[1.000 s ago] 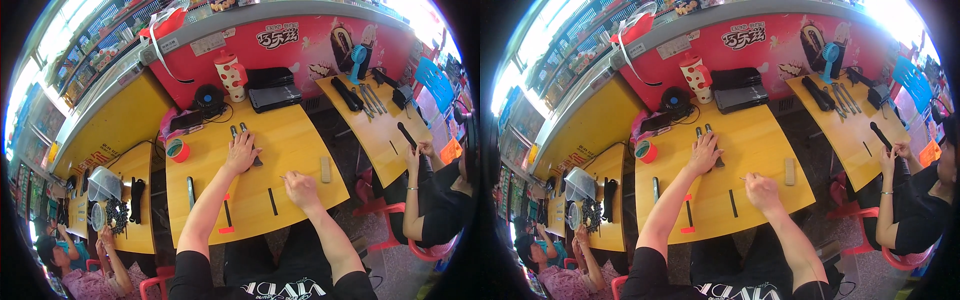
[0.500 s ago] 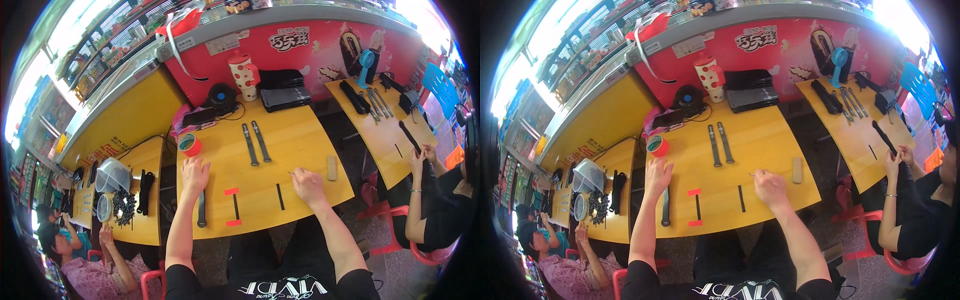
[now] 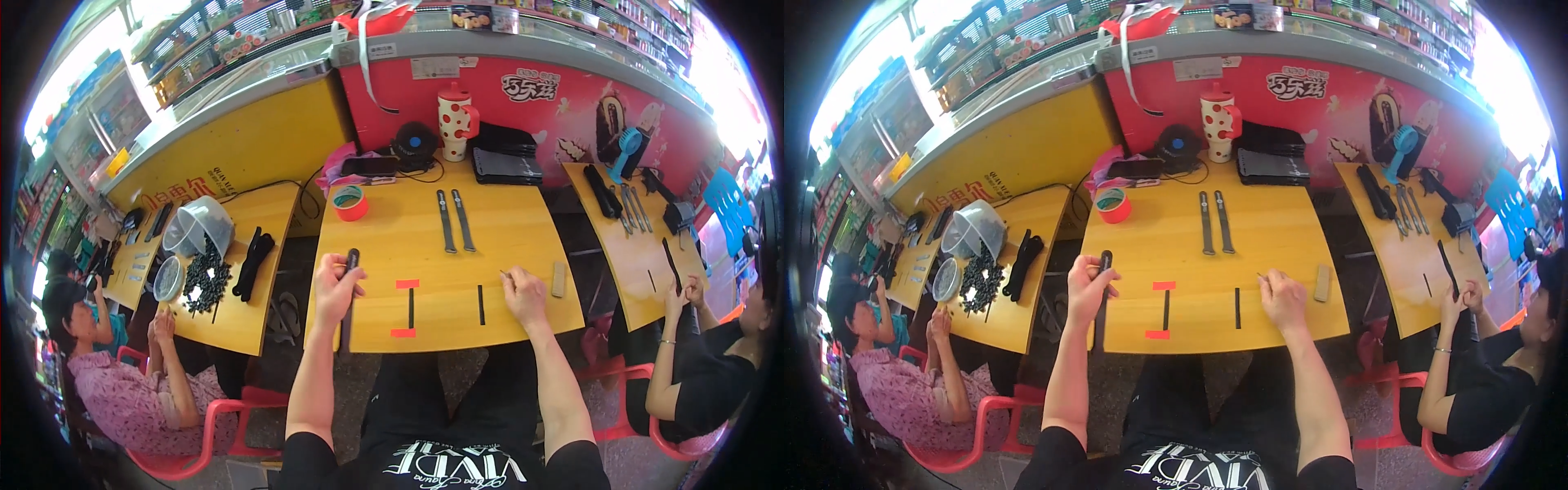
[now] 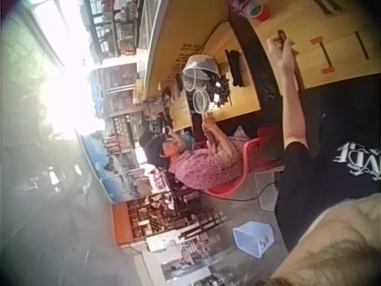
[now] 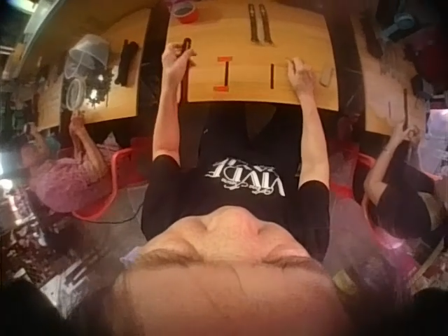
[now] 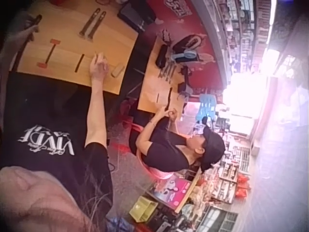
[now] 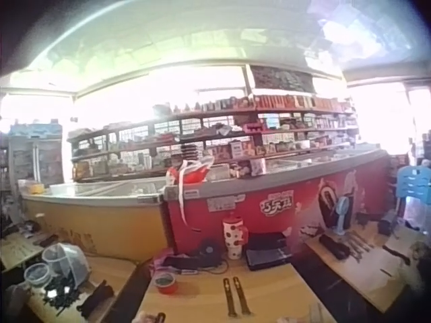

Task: Manually attaching plastic clips and loops to fabric straps at a workbench.

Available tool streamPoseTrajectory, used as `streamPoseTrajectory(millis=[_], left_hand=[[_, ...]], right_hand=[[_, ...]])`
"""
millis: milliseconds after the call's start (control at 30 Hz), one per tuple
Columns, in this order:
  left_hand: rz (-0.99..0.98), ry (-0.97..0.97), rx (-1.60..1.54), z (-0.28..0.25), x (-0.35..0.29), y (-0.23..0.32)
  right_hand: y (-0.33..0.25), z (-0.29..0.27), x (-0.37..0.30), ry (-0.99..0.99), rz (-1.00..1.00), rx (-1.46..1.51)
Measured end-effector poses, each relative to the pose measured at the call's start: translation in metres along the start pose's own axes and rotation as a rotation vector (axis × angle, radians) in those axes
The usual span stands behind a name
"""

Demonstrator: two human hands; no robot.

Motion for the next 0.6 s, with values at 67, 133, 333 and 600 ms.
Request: streamPoseTrajectory(millis=[67, 133, 333, 600], left_hand=[[-0.094, -0.277, -0.434, 0.016, -0.042, 0.012], [-0.207, -0.542, -0.631, 0.034, -0.078, 0.004], [-0.464, -0.721, -0.789, 0.075, -0.144, -0.035], [-0.477, -0.704, -0.732, 0.103, -0.155, -0.048]], right_hand=[[-0.001, -0.008, -0.003, 0.016, 0.013, 0.038], [-0.003, -0.022, -0.002, 0.244, -0.011, 0.103], [-0.134, -0.065, -0.016, 0.124, -0.135, 0.352], [-0.177, -0.06, -0.044, -0.029, -0.142, 0.347]])
Point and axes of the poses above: each hand's wrist, its own x-axis towards the middle knuckle, its own z-axis out of the palm, y = z × x, the point moved 5 cm from there along x, towards the middle knuckle, and after that the axes turned 13 degrees about -z, right-handed, at the moved point
